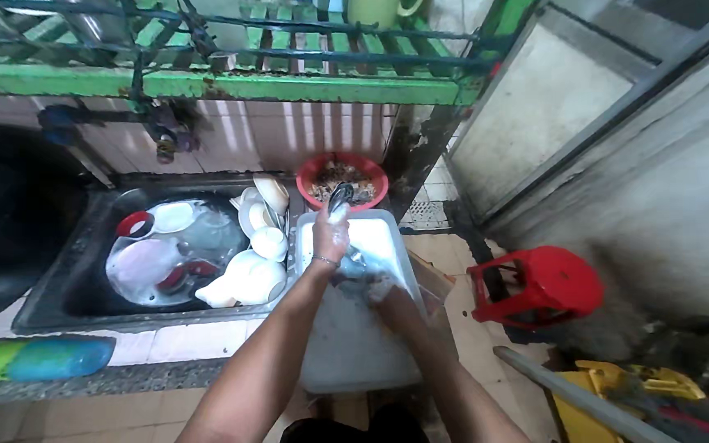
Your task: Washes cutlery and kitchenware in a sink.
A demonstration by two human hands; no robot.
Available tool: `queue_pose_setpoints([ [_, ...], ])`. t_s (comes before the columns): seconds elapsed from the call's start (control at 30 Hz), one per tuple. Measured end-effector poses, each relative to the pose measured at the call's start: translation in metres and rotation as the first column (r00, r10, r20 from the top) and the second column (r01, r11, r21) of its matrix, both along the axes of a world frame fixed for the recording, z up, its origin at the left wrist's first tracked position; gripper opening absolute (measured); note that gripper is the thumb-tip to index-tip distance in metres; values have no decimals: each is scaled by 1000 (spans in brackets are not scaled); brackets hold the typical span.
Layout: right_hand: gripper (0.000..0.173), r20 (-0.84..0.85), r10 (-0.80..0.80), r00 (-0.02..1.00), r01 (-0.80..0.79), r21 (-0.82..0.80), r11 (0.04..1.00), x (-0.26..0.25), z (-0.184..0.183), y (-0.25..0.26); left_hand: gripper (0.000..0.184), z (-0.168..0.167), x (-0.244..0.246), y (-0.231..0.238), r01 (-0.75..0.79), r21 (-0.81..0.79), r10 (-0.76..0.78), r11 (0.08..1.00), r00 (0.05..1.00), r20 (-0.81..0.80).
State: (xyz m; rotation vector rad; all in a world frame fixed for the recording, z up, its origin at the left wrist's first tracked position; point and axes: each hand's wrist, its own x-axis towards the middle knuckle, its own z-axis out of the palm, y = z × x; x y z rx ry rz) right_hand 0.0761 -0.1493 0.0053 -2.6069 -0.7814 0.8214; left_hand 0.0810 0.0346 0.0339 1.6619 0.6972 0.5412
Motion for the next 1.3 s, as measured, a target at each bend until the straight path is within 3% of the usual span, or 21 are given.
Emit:
queue_pose_setpoints([
  [0.1, 42, 146, 56, 988, -52, -30, 998, 7, -19, 16, 42, 12, -17, 1, 32, 69, -13, 997, 965, -262],
  [0.17, 48, 28, 103, 994, -97, -175, 980, -11, -4, 21, 42, 6, -23, 1, 52, -61, -71, 997, 925, -373],
  [0.23, 53, -60, 172, 983, -182, -282, 942, -23, 3, 19, 38, -10, -26, 1, 6, -262, -93, 965, 942, -321],
  [0.3, 50, -54, 207, 977, -213, -318, 924, -22, 5, 9, 31, -13, -32, -2, 12, -482, -112, 876, 977, -179],
  [0.37, 46, -41, 225, 973, -226, -327, 918, -18, 9, 3, 27, -12, -40, -4, 63, -591, -146, 805, 985, -93],
  [0.43, 40, -23, 192, 981, -192, -195, 962, -10, 8, 3, 31, -6, -48, -7, 81, -623, -184, 778, 977, -103],
  [0.5, 35, -46, -58, 997, 66, 203, 977, 3, 0, 4, 35, -4, -52, -12, 62, -604, -180, 795, 974, -137],
  [0.53, 34, -180, -248, 952, 301, 400, 866, 9, -2, 8, 39, -4, -53, -15, 51, -605, -178, 795, 972, -152],
  [0.57, 35, -346, -360, 866, 497, 529, 687, 13, 0, 14, 43, -5, -55, -17, 58, -610, -194, 790, 968, -159],
  [0.63, 44, -633, -287, 719, 690, 601, 404, 24, 7, 28, 47, -5, -58, -21, 133, -612, -302, 780, 936, -182],
  [0.67, 47, -713, -213, 668, 733, 581, 353, 28, 13, 36, 50, -3, -60, -23, 177, -628, -372, 758, 908, -194],
  [0.73, 42, -738, -195, 646, 742, 549, 384, 34, 21, 48, 54, 2, -64, -26, 244, -673, -482, 699, 855, -191],
  [0.8, 40, -624, -269, 734, 656, 548, 519, 40, 29, 52, 58, 4, -69, -25, 294, -689, -525, 663, 839, -147],
  [0.87, 41, -495, -339, 800, 596, 594, 540, 45, 27, 53, 57, 4, -74, -22, 339, -690, -534, 640, 842, -82],
  [0.97, 38, -482, -447, 754, 644, 680, 352, 43, 14, 61, 49, 8, -79, -19, 363, -755, -479, 547, 875, 73],
  [1.07, 28, -664, -318, 676, 732, 656, 186, 32, 0, 64, 33, 13, -86, -19, 389, -816, -426, 427, 883, 198],
  [1.13, 26, -812, -109, 574, 818, 563, 116, 25, -5, 60, 29, 16, -92, -21, 430, -823, -413, 371, 870, 269],
  [1.2, 45, -895, 52, 443, 892, 446, 71, 18, -6, 60, 26, 18, -98, -29, 451, -823, -378, 347, 870, 317],
  [1.23, 50, -912, 65, 405, 910, 408, 66, 15, -6, 61, 23, 21, -100, -33, 439, -825, -360, 357, 879, 312],
  [1.3, 44, -916, -19, 401, 915, 400, 52, 11, -4, 64, 22, 16, -97, -34, 442, -816, -365, 374, 878, 309],
])
